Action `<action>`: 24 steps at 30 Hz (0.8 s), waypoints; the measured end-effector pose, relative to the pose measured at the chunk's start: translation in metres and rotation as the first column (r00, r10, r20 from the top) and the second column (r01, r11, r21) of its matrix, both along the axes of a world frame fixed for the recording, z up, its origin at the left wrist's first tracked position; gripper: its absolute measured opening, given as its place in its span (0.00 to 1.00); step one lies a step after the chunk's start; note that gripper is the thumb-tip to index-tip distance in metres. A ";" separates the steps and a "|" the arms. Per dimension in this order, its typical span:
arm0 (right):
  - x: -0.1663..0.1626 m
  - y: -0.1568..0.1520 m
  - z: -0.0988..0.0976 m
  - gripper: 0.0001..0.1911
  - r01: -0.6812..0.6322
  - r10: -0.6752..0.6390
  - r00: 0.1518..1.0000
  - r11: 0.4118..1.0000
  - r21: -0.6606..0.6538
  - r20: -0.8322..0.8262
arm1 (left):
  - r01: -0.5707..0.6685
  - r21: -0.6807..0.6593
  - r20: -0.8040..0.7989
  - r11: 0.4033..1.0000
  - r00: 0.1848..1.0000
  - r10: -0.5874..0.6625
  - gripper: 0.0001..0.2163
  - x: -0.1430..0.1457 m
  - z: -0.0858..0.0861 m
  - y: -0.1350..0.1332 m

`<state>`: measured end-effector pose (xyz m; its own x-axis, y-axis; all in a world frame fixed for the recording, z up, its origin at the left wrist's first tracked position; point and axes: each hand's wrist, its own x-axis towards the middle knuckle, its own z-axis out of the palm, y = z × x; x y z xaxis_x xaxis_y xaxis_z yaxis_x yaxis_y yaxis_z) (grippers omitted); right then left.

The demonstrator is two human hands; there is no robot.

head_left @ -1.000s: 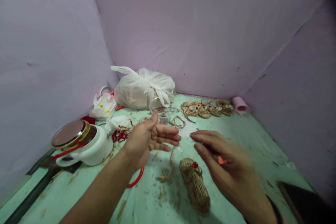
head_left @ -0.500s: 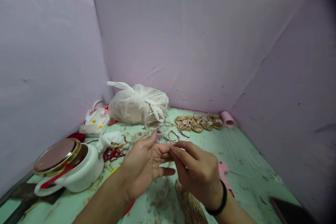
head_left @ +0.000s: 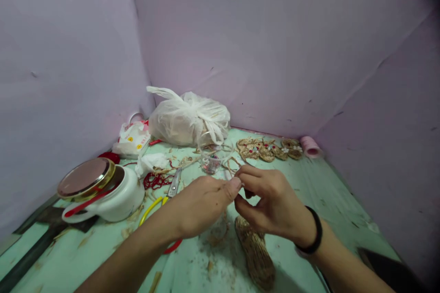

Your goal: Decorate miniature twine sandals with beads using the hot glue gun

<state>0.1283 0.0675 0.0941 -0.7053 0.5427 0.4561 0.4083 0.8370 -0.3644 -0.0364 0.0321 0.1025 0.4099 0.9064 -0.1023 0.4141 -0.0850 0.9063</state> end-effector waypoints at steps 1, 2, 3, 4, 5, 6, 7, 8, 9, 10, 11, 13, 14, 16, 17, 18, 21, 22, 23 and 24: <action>0.001 -0.001 0.000 0.06 -0.025 0.025 1.000 0.999 -0.029 0.005 | 0.017 0.014 -0.052 1.000 0.999 -0.016 0.22 -0.001 0.001 -0.002; 0.001 -0.001 0.001 0.06 -0.047 0.048 0.999 0.997 -0.056 0.015 | 0.036 0.016 -0.090 0.999 0.995 -0.034 0.22 -0.001 0.002 -0.003; 0.002 -0.002 0.002 0.06 -0.060 0.062 0.998 0.996 -0.071 0.029 | 0.056 0.013 -0.114 0.998 0.992 -0.054 0.22 -0.001 0.003 -0.004; 0.002 -0.003 0.003 0.06 -0.059 0.063 0.997 0.996 -0.070 0.050 | 0.073 0.012 -0.124 0.997 0.990 -0.071 0.22 -0.001 0.003 -0.005; 0.001 -0.003 0.003 0.05 -0.043 0.047 0.996 0.998 -0.049 0.070 | 0.083 0.018 -0.126 0.996 0.989 -0.080 0.22 -0.001 0.003 -0.005; 0.001 -0.003 0.004 0.05 -0.017 0.018 0.996 1.000 -0.011 0.085 | 0.086 0.028 -0.125 0.996 0.989 -0.082 0.21 0.000 0.003 -0.006; 0.001 -0.002 0.004 0.04 0.018 -0.021 0.995 0.999 0.039 0.094 | 0.080 0.043 -0.120 0.996 0.990 -0.074 0.21 0.000 0.004 -0.006; 0.000 -0.001 0.004 0.04 0.060 -0.070 0.992 0.993 0.099 0.102 | 0.074 0.056 -0.105 0.996 0.992 -0.068 0.20 0.001 0.004 -0.006; 0.000 0.001 0.003 0.04 0.108 -0.126 0.986 0.982 0.158 0.107 | 0.070 0.057 -0.082 0.996 0.994 -0.065 0.19 0.001 0.005 -0.007; 0.001 0.003 0.002 0.05 0.160 -0.184 0.977 0.966 0.203 0.105 | 0.068 0.041 -0.047 0.997 0.997 -0.066 0.19 0.001 0.007 -0.007; 0.002 0.006 0.000 0.05 0.214 -0.239 0.966 0.950 0.228 0.092 | 0.064 0.005 0.000 0.998 0.998 -0.064 0.19 0.000 0.009 -0.008; 0.007 0.013 -0.003 0.05 0.321 -0.335 0.942 0.925 0.202 0.035 | 0.049 -0.094 0.109 0.994 0.993 -0.038 0.19 -0.003 0.013 -0.010; 0.011 0.016 -0.004 0.06 0.367 -0.371 0.929 0.917 0.157 -0.007 | 0.030 -0.132 0.146 0.991 0.989 -0.010 0.18 -0.005 0.015 -0.010; 0.018 0.019 -0.005 0.09 0.418 -0.414 0.907 0.907 0.054 -0.077 | -0.011 -0.146 0.126 0.989 0.992 0.030 0.16 -0.009 0.016 -0.010; 0.021 0.019 -0.005 0.12 0.430 -0.427 0.900 0.903 0.017 -0.090 | -0.018 -0.123 0.063 0.992 0.998 0.026 0.13 -0.010 0.015 -0.010; 0.023 0.018 -0.006 0.14 0.430 -0.430 0.899 0.903 -0.011 -0.084 | -0.019 -0.092 -0.024 0.996 1.000 0.017 0.12 -0.011 0.013 -0.010; 0.020 0.004 -0.009 0.17 0.287 -0.282 0.956 0.956 -0.066 0.077 | -0.035 -0.014 -0.278 0.999 0.960 0.030 0.13 -0.010 0.005 -0.009; 0.017 -0.002 -0.013 0.14 0.199 -0.184 0.969 0.976 -0.083 0.163 | -0.058 0.012 -0.331 0.998 0.942 0.059 0.14 -0.009 0.003 -0.009; 0.012 -0.009 -0.017 0.09 0.100 -0.072 0.965 0.990 -0.101 0.252 | -0.085 0.035 -0.367 0.996 0.926 0.092 0.15 -0.008 0.002 -0.008; 0.007 -0.016 -0.023 0.04 0.019 0.018 0.946 0.994 -0.109 0.325 | -0.108 0.053 -0.391 0.993 0.912 0.120 0.16 -0.008 0.002 -0.008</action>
<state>0.1351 0.0513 0.0714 -0.8047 0.5769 0.1398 0.5205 0.7990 -0.3012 -0.0440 0.0243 0.1043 0.2360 0.9496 -0.2064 0.7449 -0.0404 0.6659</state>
